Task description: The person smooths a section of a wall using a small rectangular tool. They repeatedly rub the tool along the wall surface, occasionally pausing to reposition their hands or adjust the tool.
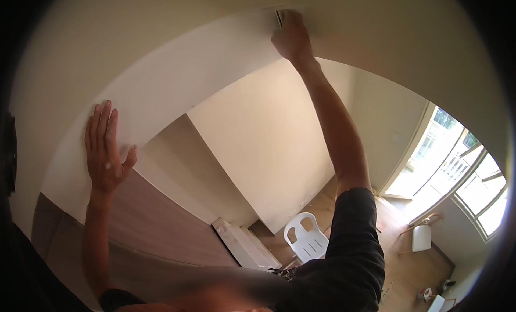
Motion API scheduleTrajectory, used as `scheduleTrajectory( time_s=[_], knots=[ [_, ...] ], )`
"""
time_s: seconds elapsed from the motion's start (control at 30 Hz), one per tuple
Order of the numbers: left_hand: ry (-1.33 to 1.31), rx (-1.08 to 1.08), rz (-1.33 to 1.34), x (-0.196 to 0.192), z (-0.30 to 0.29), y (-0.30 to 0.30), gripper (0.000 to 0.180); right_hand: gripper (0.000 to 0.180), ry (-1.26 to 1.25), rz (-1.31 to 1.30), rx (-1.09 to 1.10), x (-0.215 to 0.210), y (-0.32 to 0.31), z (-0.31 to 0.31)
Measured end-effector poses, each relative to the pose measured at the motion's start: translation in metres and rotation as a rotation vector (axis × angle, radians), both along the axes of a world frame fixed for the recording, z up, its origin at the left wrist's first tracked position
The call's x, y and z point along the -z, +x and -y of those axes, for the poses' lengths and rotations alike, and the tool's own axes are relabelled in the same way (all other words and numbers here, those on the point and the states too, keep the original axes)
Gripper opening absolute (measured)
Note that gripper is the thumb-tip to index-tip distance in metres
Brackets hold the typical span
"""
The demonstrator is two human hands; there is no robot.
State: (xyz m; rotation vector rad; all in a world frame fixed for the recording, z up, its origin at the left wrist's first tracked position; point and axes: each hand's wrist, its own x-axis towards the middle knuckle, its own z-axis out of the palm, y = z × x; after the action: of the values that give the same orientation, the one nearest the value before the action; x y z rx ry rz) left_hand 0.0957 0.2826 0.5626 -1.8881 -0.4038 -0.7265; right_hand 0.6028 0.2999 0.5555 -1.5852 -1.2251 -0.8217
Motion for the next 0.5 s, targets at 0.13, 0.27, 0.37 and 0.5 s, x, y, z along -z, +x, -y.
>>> scheduleTrajectory(
  time_s=[0.13, 0.27, 0.37, 0.5],
  knots=[
    [-0.001, 0.041, 0.034, 0.002, -0.003, 0.010, 0.067, 0.057, -0.152, 0.567, 0.761, 0.024, 0.015, -0.049],
    [0.009, 0.038, 0.066, -0.002, -0.008, 0.002, 0.069, 0.055, 0.246, 0.192, 0.096, 0.014, -0.096, -0.047],
    [0.011, 0.074, 0.063, 0.000, -0.008, 0.006, 0.070, 0.053, 0.121, 0.231, 0.193, 0.001, -0.060, -0.049],
    [-0.005, 0.047, 0.089, 0.002, -0.006, -0.009, 0.071, 0.059, -0.160, 0.158, 0.212, -0.007, -0.094, -0.049]
  ],
)
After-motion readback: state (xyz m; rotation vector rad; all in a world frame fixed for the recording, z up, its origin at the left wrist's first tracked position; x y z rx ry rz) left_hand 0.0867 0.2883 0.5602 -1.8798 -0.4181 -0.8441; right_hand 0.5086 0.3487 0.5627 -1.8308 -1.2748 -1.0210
